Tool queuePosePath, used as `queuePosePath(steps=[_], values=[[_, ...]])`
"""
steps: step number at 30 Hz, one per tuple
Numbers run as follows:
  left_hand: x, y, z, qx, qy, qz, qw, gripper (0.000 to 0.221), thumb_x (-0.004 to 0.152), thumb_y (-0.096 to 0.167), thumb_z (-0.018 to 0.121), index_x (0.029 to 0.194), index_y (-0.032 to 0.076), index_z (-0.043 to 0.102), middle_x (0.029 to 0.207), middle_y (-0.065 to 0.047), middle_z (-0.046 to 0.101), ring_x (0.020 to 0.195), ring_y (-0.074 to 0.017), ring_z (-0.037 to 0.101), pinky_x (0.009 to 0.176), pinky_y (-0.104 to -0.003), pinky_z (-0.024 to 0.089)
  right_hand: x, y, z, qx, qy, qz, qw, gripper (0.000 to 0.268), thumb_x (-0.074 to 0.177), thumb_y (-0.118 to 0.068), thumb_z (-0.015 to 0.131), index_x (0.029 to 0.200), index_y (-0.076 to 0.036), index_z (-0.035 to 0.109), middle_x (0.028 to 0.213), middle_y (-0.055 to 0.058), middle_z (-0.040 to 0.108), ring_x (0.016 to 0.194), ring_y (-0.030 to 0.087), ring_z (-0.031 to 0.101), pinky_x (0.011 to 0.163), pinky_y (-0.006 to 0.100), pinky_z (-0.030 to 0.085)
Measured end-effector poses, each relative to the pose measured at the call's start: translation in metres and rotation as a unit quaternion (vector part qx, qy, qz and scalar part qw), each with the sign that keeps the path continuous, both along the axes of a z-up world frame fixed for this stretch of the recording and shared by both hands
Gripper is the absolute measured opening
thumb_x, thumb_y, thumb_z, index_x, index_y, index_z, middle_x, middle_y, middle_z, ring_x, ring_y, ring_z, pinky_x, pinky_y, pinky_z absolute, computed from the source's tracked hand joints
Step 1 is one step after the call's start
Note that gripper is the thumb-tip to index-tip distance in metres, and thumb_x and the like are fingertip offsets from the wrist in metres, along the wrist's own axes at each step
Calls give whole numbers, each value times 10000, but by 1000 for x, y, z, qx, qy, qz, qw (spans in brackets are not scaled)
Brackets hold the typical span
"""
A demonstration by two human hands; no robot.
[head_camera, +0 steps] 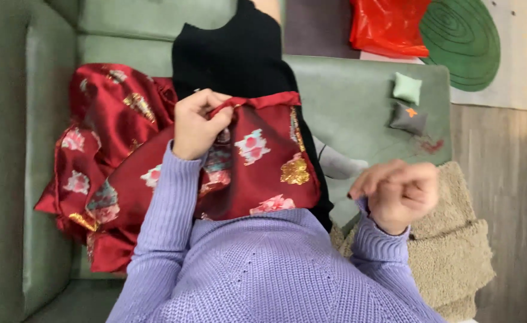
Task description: Hand-sewing a hem on a red patterned fabric using a needle and thread while sitting on a sofa.
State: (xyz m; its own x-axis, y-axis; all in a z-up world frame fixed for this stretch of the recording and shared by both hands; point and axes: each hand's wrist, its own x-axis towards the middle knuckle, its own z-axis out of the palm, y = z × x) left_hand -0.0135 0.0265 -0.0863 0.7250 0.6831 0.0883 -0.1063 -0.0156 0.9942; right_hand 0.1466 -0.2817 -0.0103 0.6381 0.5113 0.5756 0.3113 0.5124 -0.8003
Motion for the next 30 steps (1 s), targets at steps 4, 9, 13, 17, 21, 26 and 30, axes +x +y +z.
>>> queuePosePath(steps=[4, 9, 13, 17, 21, 26, 30], values=[[-2, -5, 18, -31, -22, -2, 999, 121, 870, -58, 719, 781, -10, 653, 994, -161, 775, 872, -125, 717, 706, -257, 563, -7, 43, 11, -85, -4, -19, 996, 124, 991, 55, 580, 919, 49, 479, 698, 248, 635, 526, 316, 692, 500, 396, 595], [-4, -2, 15, -22, -31, -18, 999, 118, 856, -74, 726, 772, -14, 668, 963, -168, 774, 809, -119, 709, 664, -230, 552, 6, 69, -16, -105, 119, 14, 987, 96, 998, 156, 497, 961, 72, 469, 698, 235, 557, 565, 321, 663, 572, 419, 606], [-6, -2, 17, -24, -32, -22, 999, 114, 856, -79, 723, 775, -14, 674, 957, -160, 775, 793, -118, 713, 645, -225, 550, 18, 74, -27, -97, 174, 11, 980, 38, 1033, 77, 524, 1021, 58, 493, 769, 266, 622, 694, 353, 736, 656, 425, 653], [-7, -1, 12, -1, -30, -16, 999, 111, 855, -67, 738, 780, -11, 679, 963, -166, 776, 817, -127, 714, 662, -236, 544, 25, 75, -30, -93, 226, 26, 969, 59, 1073, -19, 537, 1088, 20, 496, 846, 252, 676, 794, 333, 772, 720, 400, 679], [-9, 3, 17, 20, -16, -7, 1000, 107, 863, -67, 722, 785, -8, 678, 954, -166, 771, 806, -133, 696, 655, -238, 519, 31, 73, -32, -88, 248, 26, 964, 85, 1087, -58, 539, 1109, 6, 488, 875, 244, 689, 815, 329, 783, 731, 392, 691], [-11, 6, 14, 31, -1, 2, 1000, 117, 872, -64, 718, 784, 7, 686, 960, -152, 774, 790, -128, 695, 653, -243, 522, 39, 72, -32, -78, 267, 23, 960, 103, 1087, -73, 530, 1125, 10, 483, 881, 270, 688, 800, 346, 781, 715, 400, 695], [-15, 3, 23, 28, 5, 11, 1000, 112, 876, -57, 714, 787, 5, 687, 956, -155, 772, 784, -125, 682, 654, -249, 523, 59, 67, -35, -59, 259, -4, 964, 109, 1092, -77, 535, 1149, 8, 497, 907, 273, 688, 808, 353, 781, 730, 414, 702]])
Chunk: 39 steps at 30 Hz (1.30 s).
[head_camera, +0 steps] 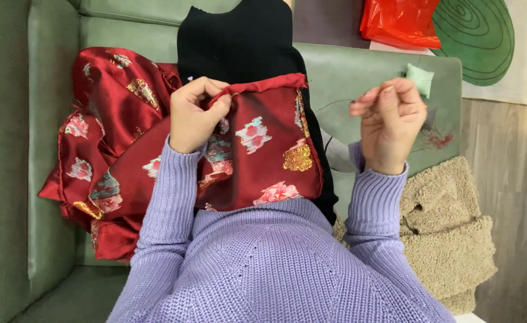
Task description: Hand-sewing a hem on a red patterned fabric using a needle and thread while sitting on a sofa.
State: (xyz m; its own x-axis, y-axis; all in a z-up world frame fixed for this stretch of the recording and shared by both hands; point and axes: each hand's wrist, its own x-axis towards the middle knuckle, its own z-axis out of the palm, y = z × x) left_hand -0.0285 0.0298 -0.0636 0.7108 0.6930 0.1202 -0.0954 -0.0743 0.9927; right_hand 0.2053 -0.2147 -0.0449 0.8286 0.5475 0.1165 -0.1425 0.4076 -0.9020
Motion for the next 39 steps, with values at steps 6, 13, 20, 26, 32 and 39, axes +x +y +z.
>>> queuePosePath(steps=[6, 13, 20, 26, 32, 39], values=[[-2, -5, 10, -27, 12, 3, 1000, 183, 940, -97, 644, 799, -7, 568, 1026, -174, 709, 520, -161, 613, 451, -256, 552, 41, -34, 21, -98, -81, -40, 991, 63, 1103, 41, 614, 1136, -11, 627, 971, 137, 701, 840, 199, 720, 828, 308, 680], [-8, 3, -10, 25, 25, -7, 999, 142, 995, -59, 668, 886, 15, 615, 1015, -144, 707, 898, -168, 660, 800, -279, 537, 204, -187, -67, -375, -326, -139, 857, 113, 1057, 143, 723, 1114, 51, 757, 906, 143, 731, 799, 190, 716, 745, 307, 630], [-9, 7, -15, 75, 58, 5, 995, 147, 1010, -52, 688, 897, 9, 617, 1048, -168, 720, 958, -195, 666, 845, -306, 542, 278, -249, -151, -571, -608, -76, 547, 140, 935, -37, 858, 1061, -99, 861, 1012, 130, 702, 866, 311, 676, 723, 402, 514], [-12, 8, -15, 102, 77, 20, 992, 143, 1004, -61, 694, 898, 8, 626, 1039, -160, 726, 970, -199, 674, 881, -318, 554, 284, -202, -221, -695, -375, -42, 612, 235, 985, -260, 650, 964, -37, 580, 982, 207, 594, 886, 438, 577, 706, 555, 434], [-18, 11, -13, 103, 91, 35, 990, 120, 1004, -62, 685, 920, 7, 634, 1041, -145, 724, 970, -197, 669, 890, -324, 561, 271, -207, -193, -668, -428, -56, 606, 167, 864, -153, 693, 1007, -67, 693, 961, 161, 627, 842, 370, 620, 706, 480, 477], [-15, 11, -15, 87, 86, 33, 992, 162, 1008, -82, 681, 896, 12, 612, 1047, -144, 722, 926, -169, 642, 817, -286, 528, 222, -218, -153, -709, -430, 4, 559, 77, 947, -79, 861, 935, -29, 804, 881, 164, 772, 758, 257, 728, 803, 404, 649]])
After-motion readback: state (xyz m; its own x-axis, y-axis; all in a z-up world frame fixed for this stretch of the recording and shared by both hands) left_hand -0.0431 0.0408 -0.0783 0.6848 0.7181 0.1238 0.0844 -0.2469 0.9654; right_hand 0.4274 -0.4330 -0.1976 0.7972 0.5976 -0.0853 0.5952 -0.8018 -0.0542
